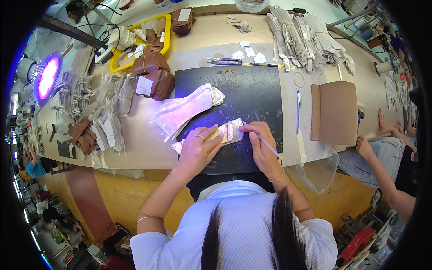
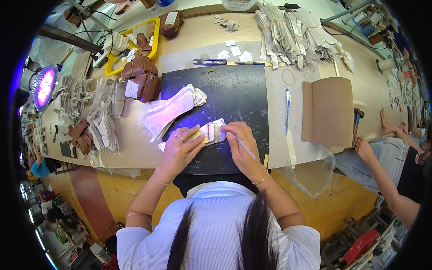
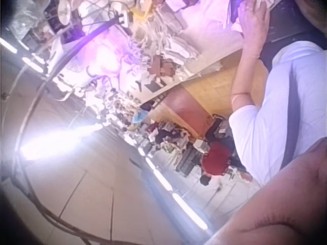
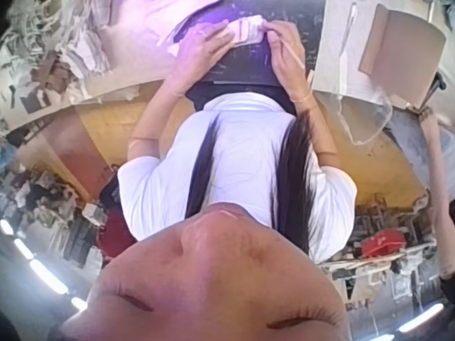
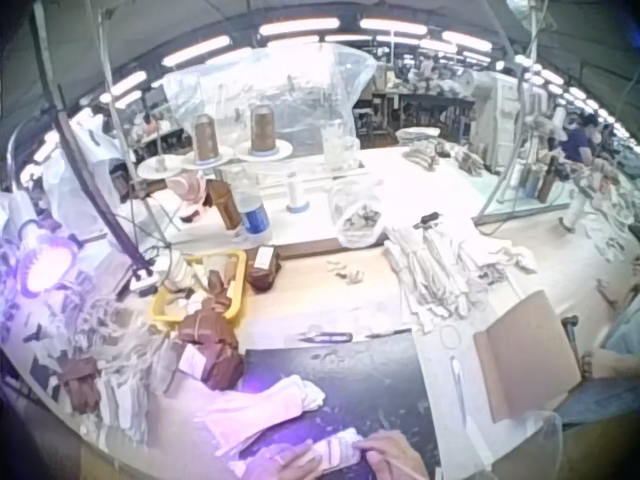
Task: The person handles a stack of white fabric pieces, separates them, and uses a pen to mark lines on each piece. The marked pieces are set aside on the table. The person repeats this process for multiple fabric pieces.
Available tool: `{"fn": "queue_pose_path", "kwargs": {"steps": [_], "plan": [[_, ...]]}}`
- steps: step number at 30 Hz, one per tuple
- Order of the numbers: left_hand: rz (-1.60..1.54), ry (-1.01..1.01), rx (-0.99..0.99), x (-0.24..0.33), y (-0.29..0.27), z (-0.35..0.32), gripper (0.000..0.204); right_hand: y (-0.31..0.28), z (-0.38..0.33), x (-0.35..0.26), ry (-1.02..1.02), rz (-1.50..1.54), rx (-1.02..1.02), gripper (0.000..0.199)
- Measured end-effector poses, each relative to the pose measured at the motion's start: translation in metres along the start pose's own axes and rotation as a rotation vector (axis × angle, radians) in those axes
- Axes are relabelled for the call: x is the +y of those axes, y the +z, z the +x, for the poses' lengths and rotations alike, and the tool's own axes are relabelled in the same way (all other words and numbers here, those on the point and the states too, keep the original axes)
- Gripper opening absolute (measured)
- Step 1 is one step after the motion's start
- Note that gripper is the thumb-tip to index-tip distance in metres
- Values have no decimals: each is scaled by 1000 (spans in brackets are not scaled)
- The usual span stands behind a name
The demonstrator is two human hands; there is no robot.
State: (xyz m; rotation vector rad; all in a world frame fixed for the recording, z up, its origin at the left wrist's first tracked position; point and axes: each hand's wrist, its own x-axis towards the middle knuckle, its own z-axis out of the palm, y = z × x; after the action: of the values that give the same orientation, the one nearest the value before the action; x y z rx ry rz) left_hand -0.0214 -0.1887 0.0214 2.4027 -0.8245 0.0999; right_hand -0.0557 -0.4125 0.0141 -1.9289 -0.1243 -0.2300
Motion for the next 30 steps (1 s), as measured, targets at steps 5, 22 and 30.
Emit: {"fn": "queue_pose_path", "kwargs": {"steps": [5,22,30], "plan": [[-6,10,-2,-1,5,-1,27,0,-1,0,0,-11,-7,15],[10,16,19,-1,6,-4,27,4,-4,2,-32,-118,10,13],[82,44,34,2,7,-5,25,19,9,-8,-184,-322,-77,13]]}}
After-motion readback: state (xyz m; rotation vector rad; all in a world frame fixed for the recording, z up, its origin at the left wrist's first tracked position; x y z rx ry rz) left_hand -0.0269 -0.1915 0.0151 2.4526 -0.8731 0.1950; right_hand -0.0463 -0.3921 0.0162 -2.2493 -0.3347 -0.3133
